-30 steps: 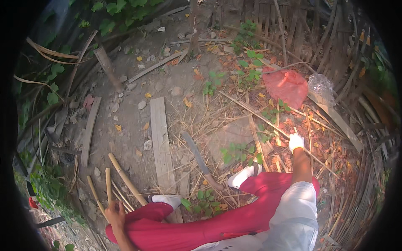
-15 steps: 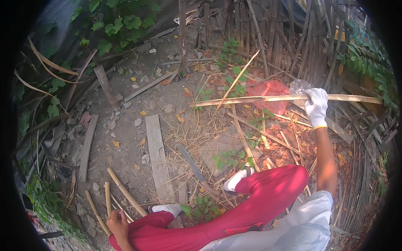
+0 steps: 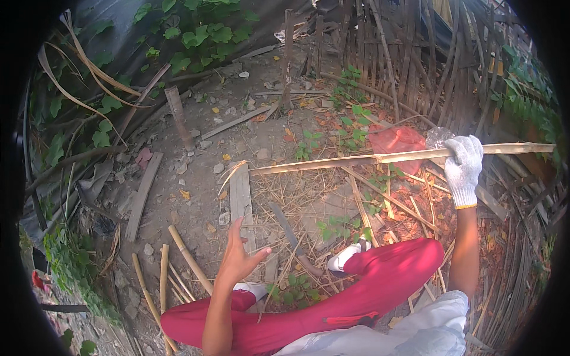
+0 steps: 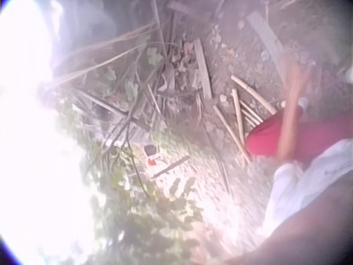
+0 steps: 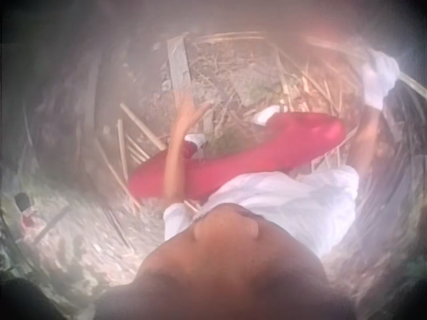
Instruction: The person sits cross-legged on the ground and uses a knife to shave the outer layer off a long bamboo stick. They hold the stick with their left hand and scrape the blade along its length to remove the bark, then switch to a red utility knife to continue the process.
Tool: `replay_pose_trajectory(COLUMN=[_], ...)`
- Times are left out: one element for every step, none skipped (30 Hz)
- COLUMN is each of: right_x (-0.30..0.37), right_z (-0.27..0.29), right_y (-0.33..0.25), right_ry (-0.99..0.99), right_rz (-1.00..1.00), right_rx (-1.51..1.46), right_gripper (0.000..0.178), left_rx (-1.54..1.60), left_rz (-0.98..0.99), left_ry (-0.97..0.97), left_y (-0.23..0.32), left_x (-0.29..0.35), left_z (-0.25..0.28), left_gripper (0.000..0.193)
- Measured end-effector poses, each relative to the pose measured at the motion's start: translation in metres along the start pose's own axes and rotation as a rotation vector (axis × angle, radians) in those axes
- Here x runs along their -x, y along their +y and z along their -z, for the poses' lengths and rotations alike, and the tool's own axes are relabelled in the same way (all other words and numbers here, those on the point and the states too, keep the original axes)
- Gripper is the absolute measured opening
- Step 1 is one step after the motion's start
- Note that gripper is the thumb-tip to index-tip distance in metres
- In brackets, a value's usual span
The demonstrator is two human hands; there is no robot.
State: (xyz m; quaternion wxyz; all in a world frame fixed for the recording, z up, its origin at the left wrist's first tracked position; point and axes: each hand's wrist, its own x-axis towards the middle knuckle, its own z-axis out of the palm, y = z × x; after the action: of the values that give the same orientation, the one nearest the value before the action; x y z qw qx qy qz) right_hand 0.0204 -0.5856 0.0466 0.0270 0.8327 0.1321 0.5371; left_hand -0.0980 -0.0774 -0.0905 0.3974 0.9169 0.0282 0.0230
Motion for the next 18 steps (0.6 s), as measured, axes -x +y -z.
replay_pose_trajectory(right_x=[-0.001,-0.003,-0.003,-0.001,-0.001,0.003,0.009,0.015,0.021,0.024,0.025,0.031,0.036,0.039,0.045,0.053,0.058,0.063], right_z=[0.002,0.003,0.006,0.011,0.018,0.022,0.028,0.033,0.036,0.041,0.048,0.050,0.050,0.054,0.055,0.054,0.053,0.052], right_y=[0.000,-0.003,0.003,0.010,0.016,0.029,0.044,0.058,0.068,0.073,0.073,0.078,0.073,0.071,0.075,0.083,0.085,0.084], right_ry=[0.004,0.025,0.039,0.035,0.024,0.015,-0.025,-0.065,-0.072,-0.065,-0.120,-0.144,-0.181,-0.217,-0.276,-0.333,-0.392,-0.378], right_rz=[0.006,0.021,0.028,0.032,-0.011,-0.041,-0.078,-0.113,-0.136,-0.160,-0.233,-0.320,-0.402,-0.481,-0.548,-0.617,-0.684,-0.708], right_rx=[-0.016,-0.027,-0.030,-0.028,-0.036,0.019,0.096,0.175,0.230,0.283,0.306,0.322,0.349,0.390,0.346,0.301,0.249,0.241], right_gripper=[0.031,0.028,0.028,0.029,0.028,0.026,0.026,0.025,0.025,0.024,0.026,0.025,0.023,0.023,0.023,0.023,0.024,0.025], left_rx=[0.027,-0.016,-0.055,-0.090,-0.097,-0.105,-0.112,-0.187,-0.265,-0.345,-0.327,-0.311,-0.294,-0.253,-0.214,-0.177,-0.187,-0.197], left_rz=[0.041,0.018,-0.014,-0.041,0.004,0.057,0.113,0.173,0.230,0.280,0.318,0.358,0.403,0.394,0.380,0.364,0.327,0.293], left_ry=[-0.039,-0.015,0.007,0.009,-0.037,-0.097,-0.168,-0.273,-0.368,-0.452,-0.524,-0.593,-0.669,-0.724,-0.770,-0.815,-0.812,-0.807], left_y=[-0.011,-0.028,-0.045,-0.050,-0.055,-0.057,-0.060,-0.067,-0.079,-0.092,-0.111,-0.138,-0.161,-0.176,-0.187,-0.197,-0.209,-0.222], left_x=[-0.009,-0.014,-0.017,-0.016,-0.017,-0.017,-0.012,-0.006,-0.005,-0.005,-0.004,0.001,0.011,0.020,0.025,0.027,0.026,0.026], left_z=[-0.011,-0.020,-0.031,-0.036,-0.036,-0.034,-0.035,-0.043,-0.053,-0.063,-0.077,-0.097,-0.116,-0.134,-0.149,-0.159,-0.163,-0.164], left_gripper=[0.099,0.100,0.102,0.103,0.103,0.102,0.102,0.102,0.103,0.103,0.104,0.104,0.105,0.103,0.102,0.100,0.090,0.079])
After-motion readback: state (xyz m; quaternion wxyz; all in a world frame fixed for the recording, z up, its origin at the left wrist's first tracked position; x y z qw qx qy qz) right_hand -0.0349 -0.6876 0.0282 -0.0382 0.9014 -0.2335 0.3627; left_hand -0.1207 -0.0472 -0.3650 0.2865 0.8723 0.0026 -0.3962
